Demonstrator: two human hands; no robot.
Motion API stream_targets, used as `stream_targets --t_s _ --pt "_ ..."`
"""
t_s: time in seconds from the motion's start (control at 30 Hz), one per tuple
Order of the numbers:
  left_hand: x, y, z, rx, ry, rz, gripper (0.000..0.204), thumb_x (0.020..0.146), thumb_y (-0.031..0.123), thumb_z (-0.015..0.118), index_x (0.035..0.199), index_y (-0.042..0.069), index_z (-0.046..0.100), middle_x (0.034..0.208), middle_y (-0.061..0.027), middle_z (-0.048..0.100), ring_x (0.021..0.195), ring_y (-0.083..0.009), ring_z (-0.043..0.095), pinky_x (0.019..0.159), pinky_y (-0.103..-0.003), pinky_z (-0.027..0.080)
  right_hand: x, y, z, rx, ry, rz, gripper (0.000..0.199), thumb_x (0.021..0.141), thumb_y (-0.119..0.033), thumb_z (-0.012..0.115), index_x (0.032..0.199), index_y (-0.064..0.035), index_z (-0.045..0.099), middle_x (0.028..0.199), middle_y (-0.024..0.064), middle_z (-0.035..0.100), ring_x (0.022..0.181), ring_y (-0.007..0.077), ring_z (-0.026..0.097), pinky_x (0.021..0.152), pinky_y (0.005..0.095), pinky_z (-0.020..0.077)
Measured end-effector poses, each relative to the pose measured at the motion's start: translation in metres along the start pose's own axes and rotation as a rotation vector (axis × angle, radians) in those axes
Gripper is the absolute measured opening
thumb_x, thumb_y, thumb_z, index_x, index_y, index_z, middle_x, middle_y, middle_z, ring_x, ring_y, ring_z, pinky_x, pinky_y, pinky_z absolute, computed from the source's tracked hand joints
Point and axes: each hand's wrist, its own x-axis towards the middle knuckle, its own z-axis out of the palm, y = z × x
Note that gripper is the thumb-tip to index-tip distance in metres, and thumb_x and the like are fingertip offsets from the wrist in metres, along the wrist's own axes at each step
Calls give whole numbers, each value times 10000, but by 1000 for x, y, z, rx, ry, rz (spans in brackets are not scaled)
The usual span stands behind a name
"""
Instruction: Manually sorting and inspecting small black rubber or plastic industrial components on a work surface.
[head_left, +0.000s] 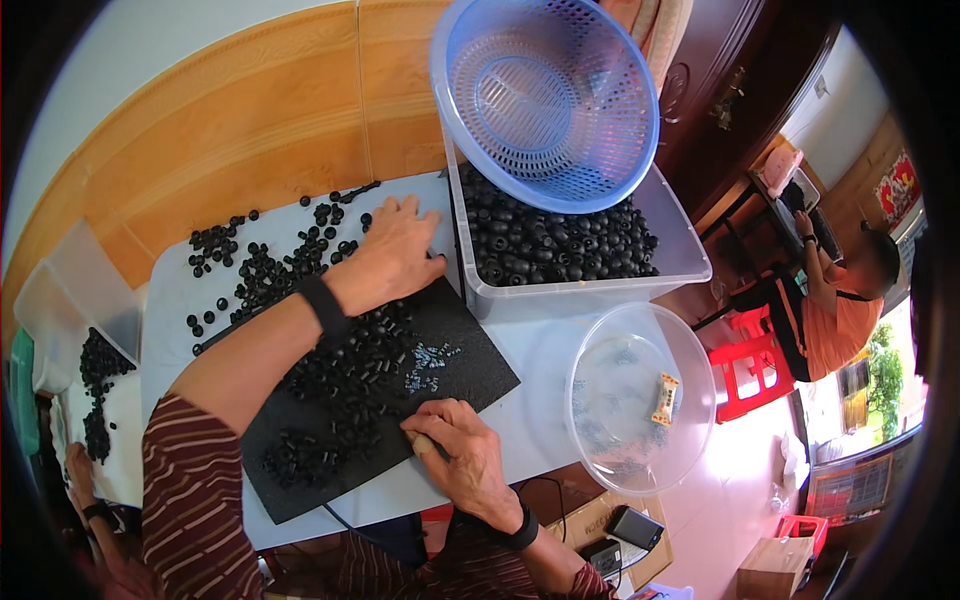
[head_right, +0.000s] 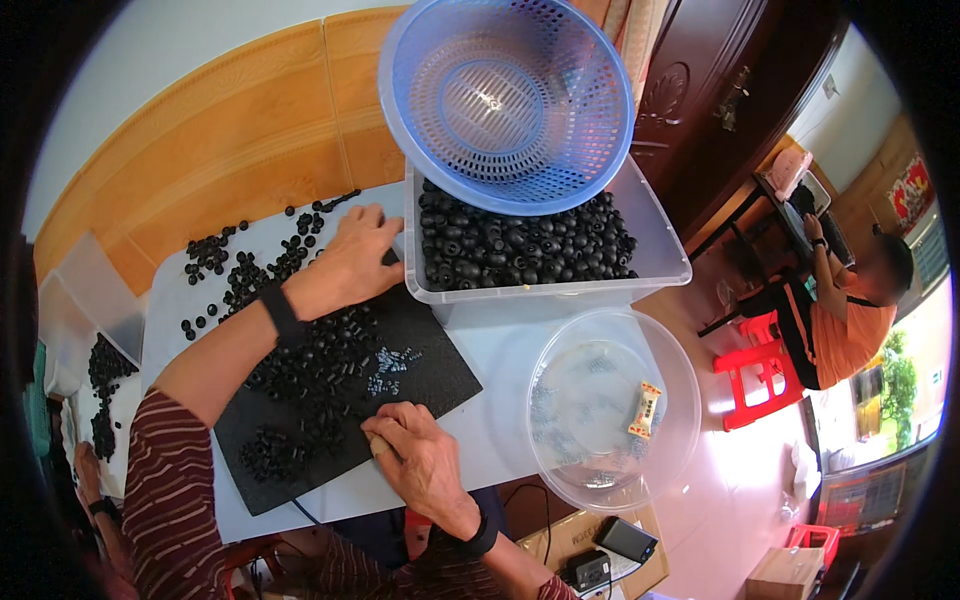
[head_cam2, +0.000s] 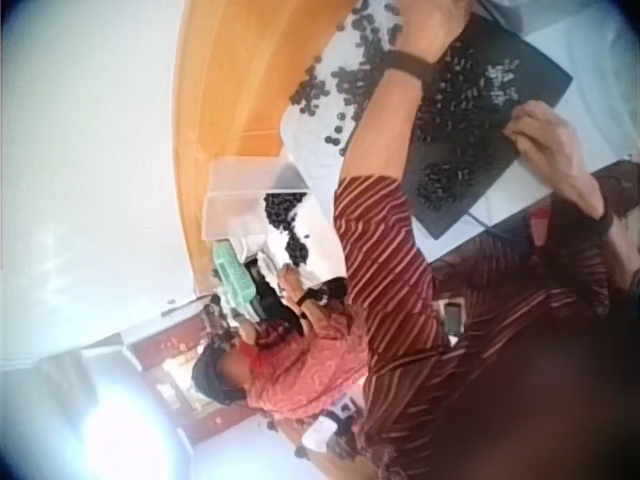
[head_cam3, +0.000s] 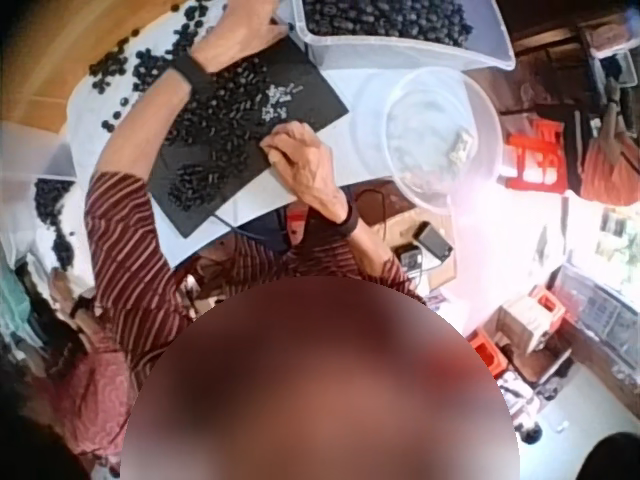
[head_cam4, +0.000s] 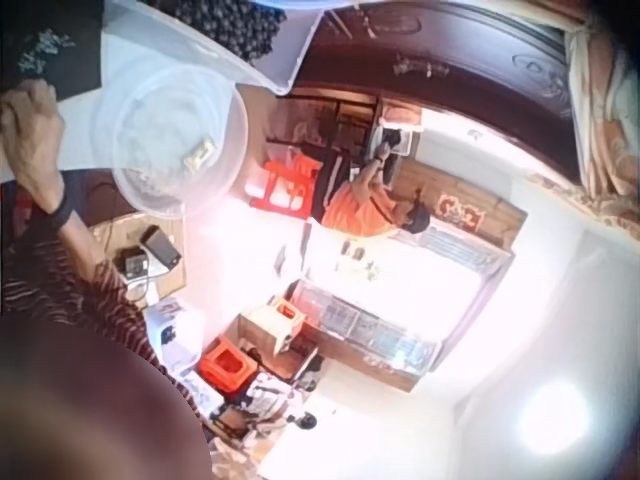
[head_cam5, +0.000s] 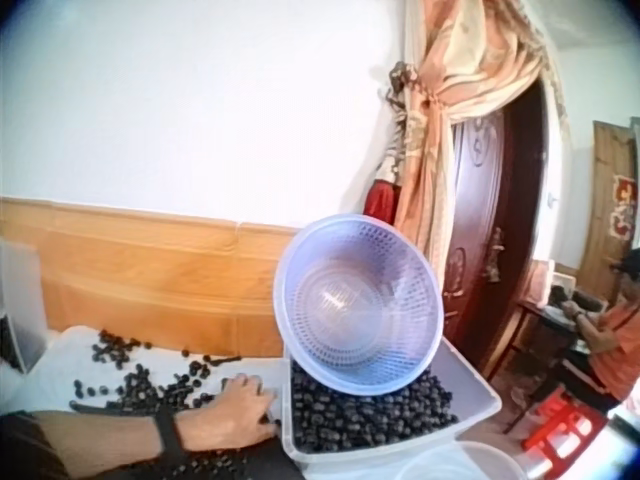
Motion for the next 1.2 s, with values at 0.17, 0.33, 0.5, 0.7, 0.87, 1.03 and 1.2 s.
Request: stream_targets --t_s 0.17,0.33,0.5,0.7,0.87,1.03,1.2 --pt "26 -2 49 111 -205 -49 540 713 295 736 1149 4 605 1092 -256 518 1034 -422 475 884 -485 414 1 -3 -1 24 -22 25 174 758 -2 692 922 -60 699 934 79 632 815 253 604 675 334 501" --pt "40 -22 56 130 -193 -85 464 784 287 661 1179 52 599 1148 -243 501 1066 -434 472 894 -513 416 1 -1 -3 56 -36 37 184 753 6 697 927 -53 702 933 82 632 810 250 602 675 328 499" --pt "32 -51 44 58 -118 -234 406 826 299 615 1177 95 599 1161 -232 496 1084 -462 474 875 -556 427 3 -2 -5 58 -52 61 189 748 15 698 926 -49 702 934 82 632 817 246 606 681 326 503" --pt "13 -74 17 -21 -193 -151 239 868 204 576 997 2 588 999 -245 498 923 -422 540 814 -481 461 2 0 -3 54 -23 41 190 747 16 697 924 -54 701 932 84 632 813 252 608 685 327 508" --pt "-17 -80 3 13 -255 -211 207 848 152 531 929 -27 596 887 -253 565 924 -423 557 788 -494 467 0 -1 0 20 -4 31 185 752 13 691 923 -58 699 934 81 633 832 253 614 692 335 511" --pt "-36 -74 -21 -11 -270 -166 207 831 150 521 884 -35 599 800 -240 592 830 -406 590 736 -462 480 0 -2 1 -4 12 -4 181 758 3 687 927 -61 697 943 81 632 841 257 618 697 340 512" --pt "-29 -34 -39 -182 -397 -162 187 798 122 553 871 -41 605 764 -254 604 773 -410 599 701 -447 487 -1 -1 -2 5 6 24 173 760 -2 688 923 -58 698 945 81 633 842 261 618 699 340 513"
